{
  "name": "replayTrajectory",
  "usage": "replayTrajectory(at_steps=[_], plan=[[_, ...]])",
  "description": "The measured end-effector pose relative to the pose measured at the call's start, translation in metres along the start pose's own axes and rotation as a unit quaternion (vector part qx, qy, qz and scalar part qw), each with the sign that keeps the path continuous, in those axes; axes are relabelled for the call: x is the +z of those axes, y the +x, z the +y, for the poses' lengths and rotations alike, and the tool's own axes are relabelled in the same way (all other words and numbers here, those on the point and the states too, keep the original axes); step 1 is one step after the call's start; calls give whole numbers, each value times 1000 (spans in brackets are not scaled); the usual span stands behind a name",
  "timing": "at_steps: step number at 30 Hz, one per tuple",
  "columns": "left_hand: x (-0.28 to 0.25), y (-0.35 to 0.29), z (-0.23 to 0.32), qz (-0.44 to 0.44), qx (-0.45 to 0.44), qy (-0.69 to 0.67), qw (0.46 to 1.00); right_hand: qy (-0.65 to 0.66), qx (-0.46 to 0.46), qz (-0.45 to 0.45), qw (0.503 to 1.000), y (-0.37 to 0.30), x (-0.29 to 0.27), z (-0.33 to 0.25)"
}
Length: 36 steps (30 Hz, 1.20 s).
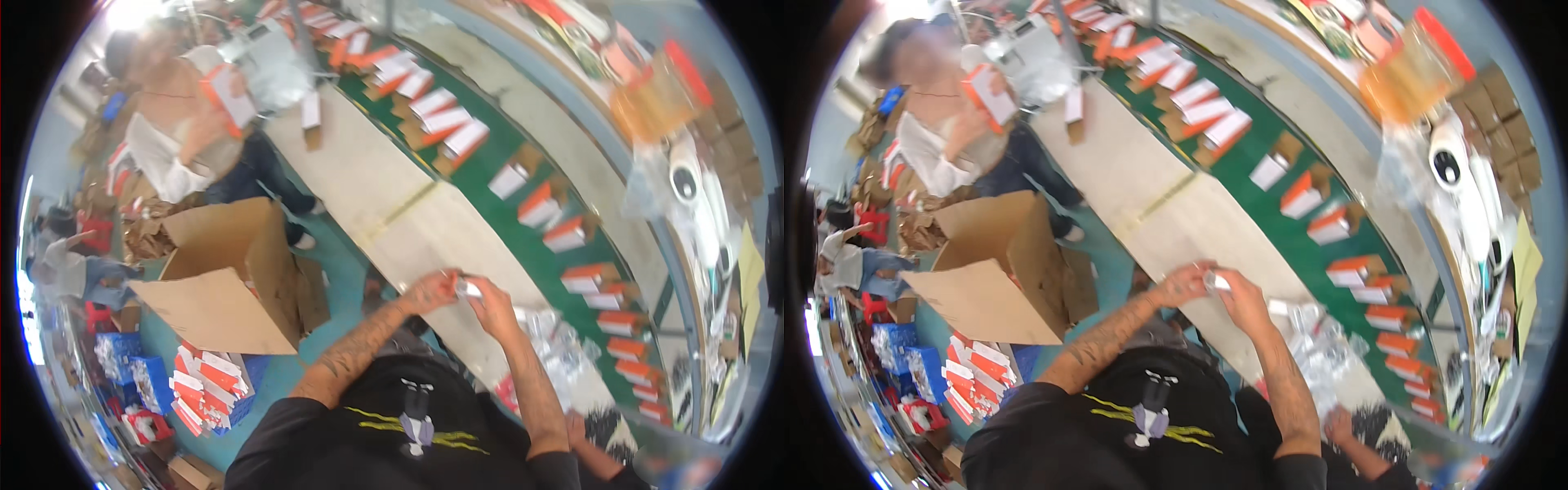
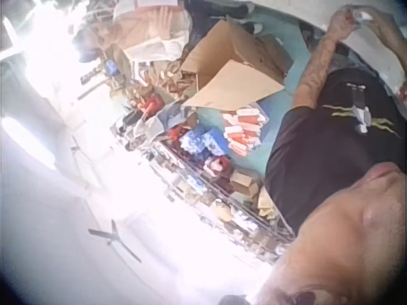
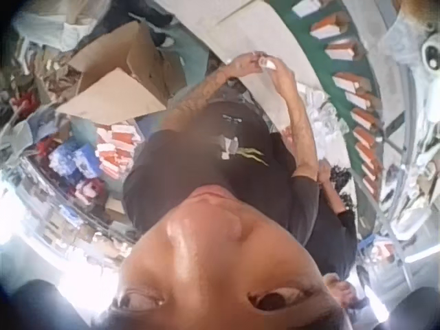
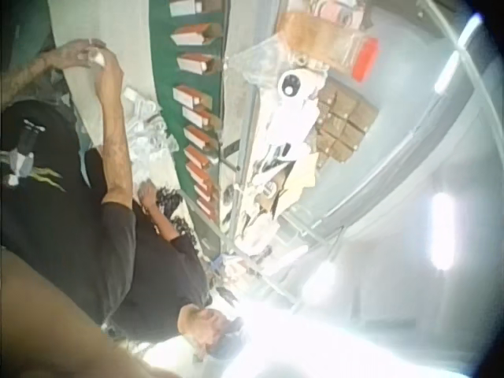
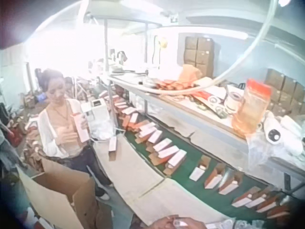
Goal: Packing electronic thermometer-like devices into individual orange and white cardboard boxes at a factory assembly line.
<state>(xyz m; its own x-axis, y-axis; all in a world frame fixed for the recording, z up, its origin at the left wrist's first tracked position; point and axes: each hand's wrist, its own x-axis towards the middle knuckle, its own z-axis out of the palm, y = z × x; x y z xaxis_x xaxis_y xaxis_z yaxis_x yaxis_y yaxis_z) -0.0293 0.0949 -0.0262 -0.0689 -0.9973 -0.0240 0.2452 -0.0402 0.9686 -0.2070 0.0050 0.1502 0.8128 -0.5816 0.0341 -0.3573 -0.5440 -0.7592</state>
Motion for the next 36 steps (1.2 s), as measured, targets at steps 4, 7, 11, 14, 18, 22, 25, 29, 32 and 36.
replayTrajectory(at_steps=[4, 7, 11, 14, 18, 22, 25, 29, 32, 36], plan=[[-11, -10, 16, 1, 21, 65, 998, -66, -95, 78, 990, -4, 11, -26], [-1, -5, 44, 20, -10, 52, 998, -162, -158, 127, 966, -14, 20, 7], [-11, 5, 54, -36, -60, 112, 991, -264, -185, 110, 940, -15, 45, 12], [-15, -15, 44, 42, -13, 55, 997, -258, -163, 69, 950, 0, 51, -5], [-19, -6, -11, -13, 65, 81, 995, -148, -32, 156, 976, 1, 49, -4], [2, 10, 43, 0, 170, 172, 970, -87, 39, 123, 988, 16, 20, 21], [-21, 16, 1, 59, 192, 219, 955, -67, 80, 61, 993, 55, 5, 50], [-82, -47, -12, 220, 6, 235, 947, -81, 32, 45, 995, 143, -32, 28], [-95, -48, -7, 233, -72, 94, 965, -159, 71, 108, 979, 178, -80, 58], [-120, -64, -56, 226, -19, 63, 972, -193, 42, 144, 970, 234, -115, 90]])
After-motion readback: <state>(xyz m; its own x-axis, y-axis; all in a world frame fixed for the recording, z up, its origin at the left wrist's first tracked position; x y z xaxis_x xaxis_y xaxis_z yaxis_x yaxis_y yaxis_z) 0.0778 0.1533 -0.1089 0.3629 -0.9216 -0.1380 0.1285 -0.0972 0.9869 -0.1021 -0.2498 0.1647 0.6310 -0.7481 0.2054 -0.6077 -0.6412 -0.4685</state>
